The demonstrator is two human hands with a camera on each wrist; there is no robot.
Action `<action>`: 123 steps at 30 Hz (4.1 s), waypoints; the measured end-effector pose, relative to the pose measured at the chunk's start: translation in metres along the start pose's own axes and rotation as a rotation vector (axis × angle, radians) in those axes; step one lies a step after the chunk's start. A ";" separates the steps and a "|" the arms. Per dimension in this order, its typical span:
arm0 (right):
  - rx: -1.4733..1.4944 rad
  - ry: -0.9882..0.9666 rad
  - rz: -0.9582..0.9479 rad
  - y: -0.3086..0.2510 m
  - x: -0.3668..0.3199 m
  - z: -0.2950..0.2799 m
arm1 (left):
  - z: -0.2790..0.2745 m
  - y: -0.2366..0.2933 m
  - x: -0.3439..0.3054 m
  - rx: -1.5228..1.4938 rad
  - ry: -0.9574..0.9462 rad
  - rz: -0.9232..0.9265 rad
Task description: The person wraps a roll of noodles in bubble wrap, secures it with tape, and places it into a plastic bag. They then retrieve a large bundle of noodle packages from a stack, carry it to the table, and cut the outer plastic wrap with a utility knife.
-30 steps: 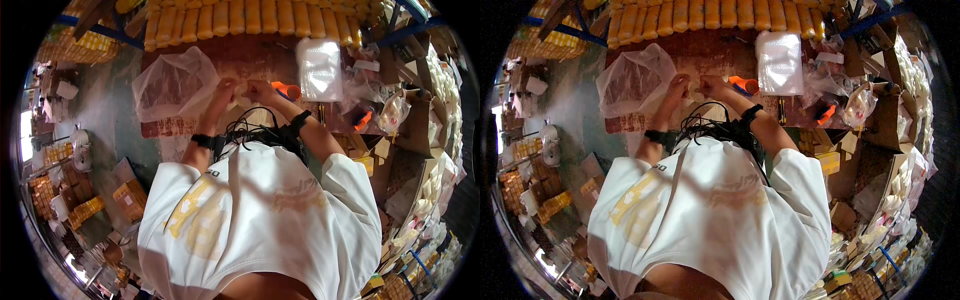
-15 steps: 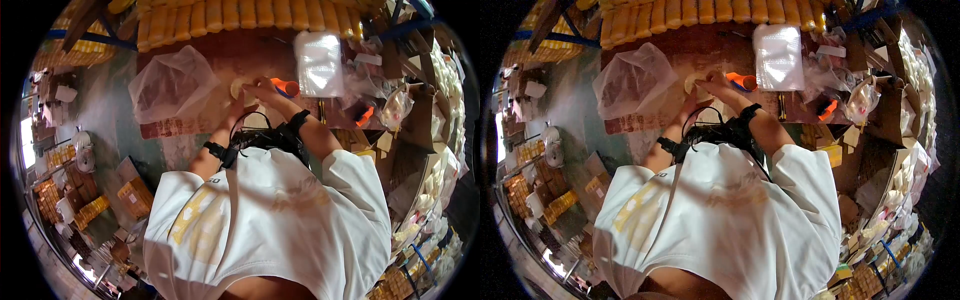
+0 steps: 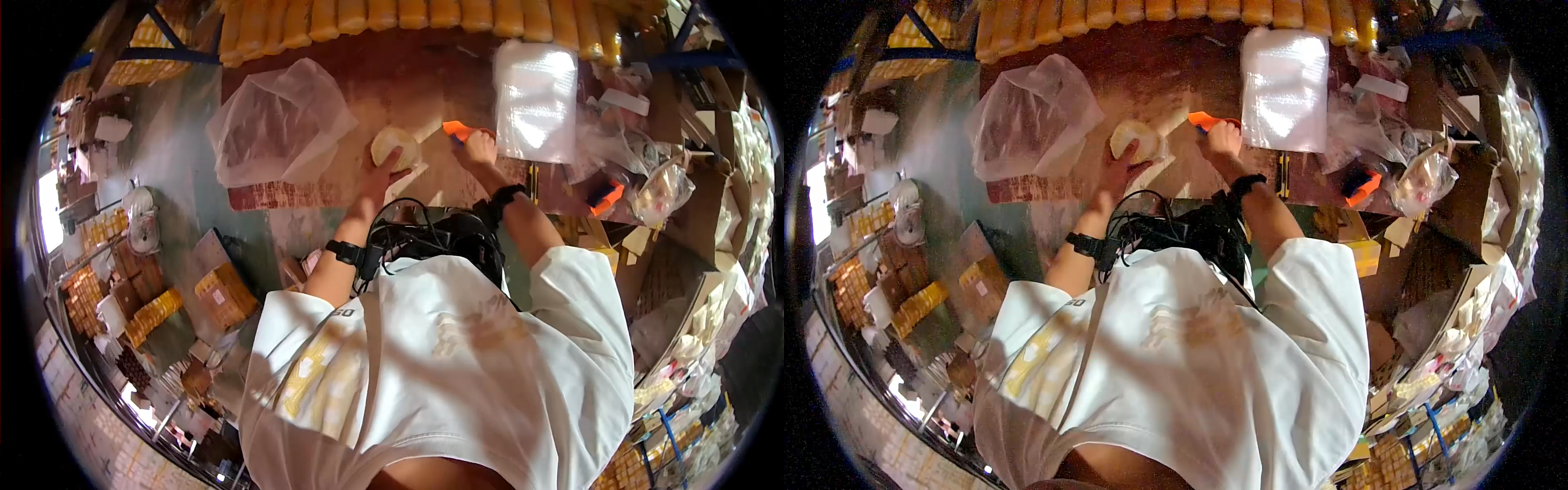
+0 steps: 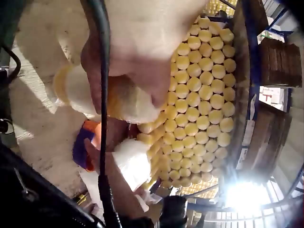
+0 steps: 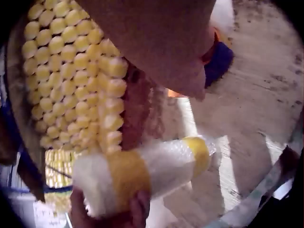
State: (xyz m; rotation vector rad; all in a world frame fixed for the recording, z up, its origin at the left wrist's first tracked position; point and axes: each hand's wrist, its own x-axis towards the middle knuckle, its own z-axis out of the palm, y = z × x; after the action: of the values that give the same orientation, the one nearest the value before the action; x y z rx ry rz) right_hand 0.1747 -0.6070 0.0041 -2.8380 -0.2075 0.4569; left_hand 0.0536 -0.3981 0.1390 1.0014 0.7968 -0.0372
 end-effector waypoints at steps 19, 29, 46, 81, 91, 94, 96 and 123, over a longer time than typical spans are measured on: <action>0.574 -0.777 -0.057 -0.038 -0.064 -0.213 | -0.001 -0.003 -0.002 0.166 0.000 0.098; 0.035 -0.834 -0.235 -0.191 -0.055 -0.247 | -0.005 -0.030 0.011 0.214 0.040 0.263; -0.345 -0.717 -0.394 -0.194 -0.032 -0.204 | -0.047 -0.023 0.004 0.185 -0.384 0.279; 0.266 -0.879 -0.262 -0.126 -0.035 -0.213 | -0.030 -0.002 0.017 0.071 -0.129 -0.117; 0.464 -0.713 -0.225 -0.071 -0.036 -0.133 | -0.057 0.063 0.017 0.441 -0.245 -0.031; 0.589 -0.726 -0.217 -0.073 -0.033 -0.119 | -0.045 0.050 0.042 1.016 0.129 0.721; 0.512 -0.669 -0.239 -0.078 -0.027 -0.110 | -0.034 0.053 0.050 0.935 -0.080 0.800; -0.015 -0.659 -0.253 -0.123 -0.033 -0.015 | -0.127 -0.059 0.059 1.681 0.023 0.677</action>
State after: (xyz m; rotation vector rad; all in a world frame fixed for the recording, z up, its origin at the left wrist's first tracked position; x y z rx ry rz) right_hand 0.1365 -0.4988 0.0613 -2.5192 -0.6785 1.3106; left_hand 0.0006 -0.3159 0.0231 2.8173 0.2498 -0.1193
